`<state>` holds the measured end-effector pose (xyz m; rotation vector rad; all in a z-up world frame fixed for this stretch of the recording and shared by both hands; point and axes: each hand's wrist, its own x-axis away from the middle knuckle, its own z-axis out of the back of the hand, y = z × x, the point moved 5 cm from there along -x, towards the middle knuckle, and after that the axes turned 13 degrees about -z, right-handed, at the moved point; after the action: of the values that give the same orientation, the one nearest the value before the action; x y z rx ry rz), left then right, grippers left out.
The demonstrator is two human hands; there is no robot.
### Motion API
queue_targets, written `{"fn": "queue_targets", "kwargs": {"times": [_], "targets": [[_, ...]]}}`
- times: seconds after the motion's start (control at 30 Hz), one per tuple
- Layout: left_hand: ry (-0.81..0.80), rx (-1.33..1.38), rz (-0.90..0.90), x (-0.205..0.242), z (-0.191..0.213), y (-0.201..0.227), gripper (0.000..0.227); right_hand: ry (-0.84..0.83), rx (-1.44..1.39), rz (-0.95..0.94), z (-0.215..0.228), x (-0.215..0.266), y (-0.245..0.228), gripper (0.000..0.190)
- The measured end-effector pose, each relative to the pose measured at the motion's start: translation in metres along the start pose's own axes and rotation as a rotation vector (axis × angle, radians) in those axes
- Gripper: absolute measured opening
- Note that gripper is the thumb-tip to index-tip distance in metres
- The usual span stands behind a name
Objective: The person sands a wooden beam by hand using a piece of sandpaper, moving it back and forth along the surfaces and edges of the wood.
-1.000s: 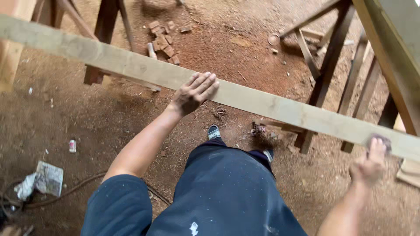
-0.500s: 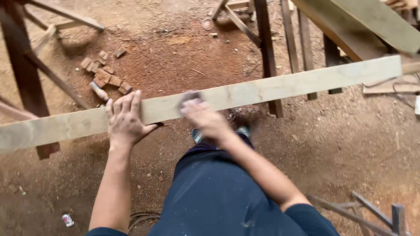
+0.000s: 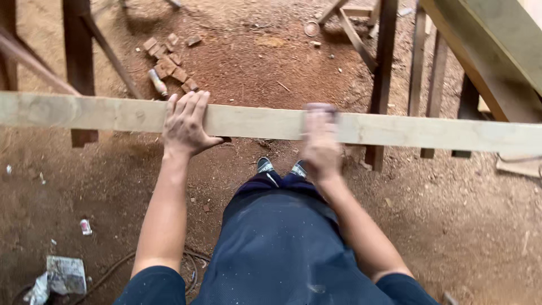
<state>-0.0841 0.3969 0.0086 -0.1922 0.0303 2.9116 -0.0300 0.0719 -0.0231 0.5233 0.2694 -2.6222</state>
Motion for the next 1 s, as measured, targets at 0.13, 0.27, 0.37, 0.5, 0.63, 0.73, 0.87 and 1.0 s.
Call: {"fn": "queue_targets", "kwargs": {"times": [0.13,0.27,0.37,0.5,0.63,0.73,0.87,1.0], "targets": [[0.003,0.11,0.025,-0.001,0.006,0.0,0.134,-0.154,-0.482,0.272,0.005,-0.029,-0.112,0.047],[-0.111,0.13,0.084,0.014,0.023,-0.017,0.145,-0.249,-0.512,0.16,0.022,-0.039,-0.106,0.071],[-0.192,0.112,0.193,0.033,0.039,-0.045,0.149,-0.273,-0.309,-0.055,0.014,-0.032,-0.065,0.067],[-0.247,0.096,0.196,0.047,0.043,-0.075,0.146,-0.19,-0.354,-0.3,-0.024,-0.034,-0.049,0.069],[-0.304,0.145,0.188,0.07,0.051,-0.12,0.144,-0.299,0.136,-0.408,-0.034,-0.023,-0.049,0.09],[-0.254,-0.071,0.053,0.079,0.051,-0.147,0.138,-0.325,0.022,-0.383,-0.058,-0.045,-0.078,0.088],[-0.093,0.112,-0.03,0.077,0.036,-0.156,0.108,-0.152,-0.115,-0.032,-0.081,-0.057,-0.242,0.102],[-0.044,0.039,-0.102,0.08,0.034,-0.156,0.104,-0.536,-0.058,-0.047,-0.079,-0.053,-0.313,0.108]]}}
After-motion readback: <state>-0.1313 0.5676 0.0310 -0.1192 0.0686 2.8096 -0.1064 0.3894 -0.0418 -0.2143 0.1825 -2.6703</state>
